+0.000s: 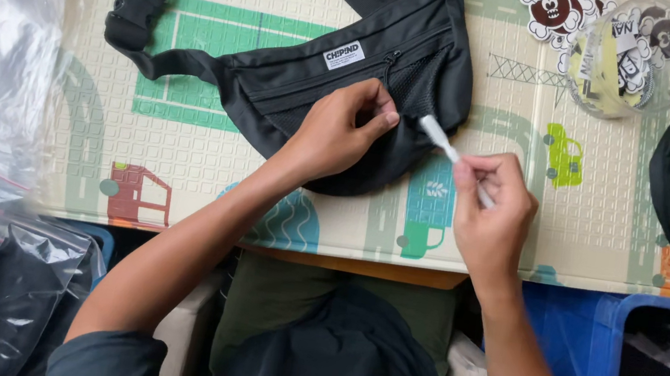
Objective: The person removes a black bag from a plastic package and places it on a table. They then use a white marker to wipe the surface of the bag, cleaning the exterior and the zipper area.
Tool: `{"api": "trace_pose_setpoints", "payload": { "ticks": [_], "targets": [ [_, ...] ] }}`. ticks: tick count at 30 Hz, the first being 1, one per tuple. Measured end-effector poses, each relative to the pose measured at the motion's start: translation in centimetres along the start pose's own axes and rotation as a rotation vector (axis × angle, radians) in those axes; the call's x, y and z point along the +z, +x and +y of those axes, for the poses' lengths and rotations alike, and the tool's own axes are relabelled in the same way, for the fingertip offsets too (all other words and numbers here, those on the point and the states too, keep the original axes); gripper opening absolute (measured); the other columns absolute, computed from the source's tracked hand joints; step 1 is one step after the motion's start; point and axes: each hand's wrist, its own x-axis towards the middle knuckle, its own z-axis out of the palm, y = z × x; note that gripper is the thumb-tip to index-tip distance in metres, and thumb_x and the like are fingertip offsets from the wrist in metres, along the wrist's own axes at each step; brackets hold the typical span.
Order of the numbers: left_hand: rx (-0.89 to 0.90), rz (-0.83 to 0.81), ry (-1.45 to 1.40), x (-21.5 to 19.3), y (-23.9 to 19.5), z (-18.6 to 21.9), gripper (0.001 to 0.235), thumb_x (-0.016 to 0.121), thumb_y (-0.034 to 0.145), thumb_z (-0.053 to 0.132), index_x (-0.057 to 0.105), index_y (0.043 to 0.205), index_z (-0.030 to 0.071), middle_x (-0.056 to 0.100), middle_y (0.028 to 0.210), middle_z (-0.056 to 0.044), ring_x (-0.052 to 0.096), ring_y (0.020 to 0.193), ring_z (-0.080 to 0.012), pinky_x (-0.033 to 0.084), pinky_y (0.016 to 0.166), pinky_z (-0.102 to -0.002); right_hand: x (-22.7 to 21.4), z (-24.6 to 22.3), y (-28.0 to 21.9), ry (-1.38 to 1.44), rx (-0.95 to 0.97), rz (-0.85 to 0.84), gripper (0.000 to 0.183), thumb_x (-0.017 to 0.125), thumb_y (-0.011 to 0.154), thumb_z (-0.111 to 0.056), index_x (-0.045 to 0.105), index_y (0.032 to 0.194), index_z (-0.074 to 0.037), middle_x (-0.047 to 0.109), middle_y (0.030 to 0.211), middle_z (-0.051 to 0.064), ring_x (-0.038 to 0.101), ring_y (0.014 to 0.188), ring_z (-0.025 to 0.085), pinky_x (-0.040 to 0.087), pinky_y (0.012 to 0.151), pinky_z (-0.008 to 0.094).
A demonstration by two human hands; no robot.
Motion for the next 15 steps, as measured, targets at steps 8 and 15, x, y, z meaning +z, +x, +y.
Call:
{"api": "trace_pose_setpoints", "payload": {
  "ticks": [8, 15],
  "targets": [
    [-0.095, 0.114, -0.024, 1.2, 2.3, -1.6, 0.014, 0.073, 0.106, 0.031, 0.076, 0.107, 0.017, 0.082, 0.09, -0.004, 0.079, 0.079, -0.0307, 0.058, 0.077, -0.046, 0.7, -4.9, -1.9, 0.126, 0.04, -0.585, 0.003, 0.082, 0.098, -0.006, 0.082, 0.094, -0.007, 0.087, 0.082, 0.017, 0.088, 0.079, 0.037, 0.07, 0.065, 0.042],
    [0.249, 0.009, 0.091, -1.9, -1.2, 2.7, 0.024, 0.08, 0.105, 0.039, 0.076, 0.115, 0.018, 0.082, 0.096, -0.004, 0.081, 0.086, -0.0332, 0.061, 0.074, -0.046, -1.5, -1.5, 0.2, 0.086, 0.122, -0.261, 0.012, 0.075, 0.114, -0.011, 0.075, 0.114, 0.002, 0.079, 0.083, 0.014, 0.076, 0.076, 0.011, 0.063, 0.066, 0.03]
  ]
}}
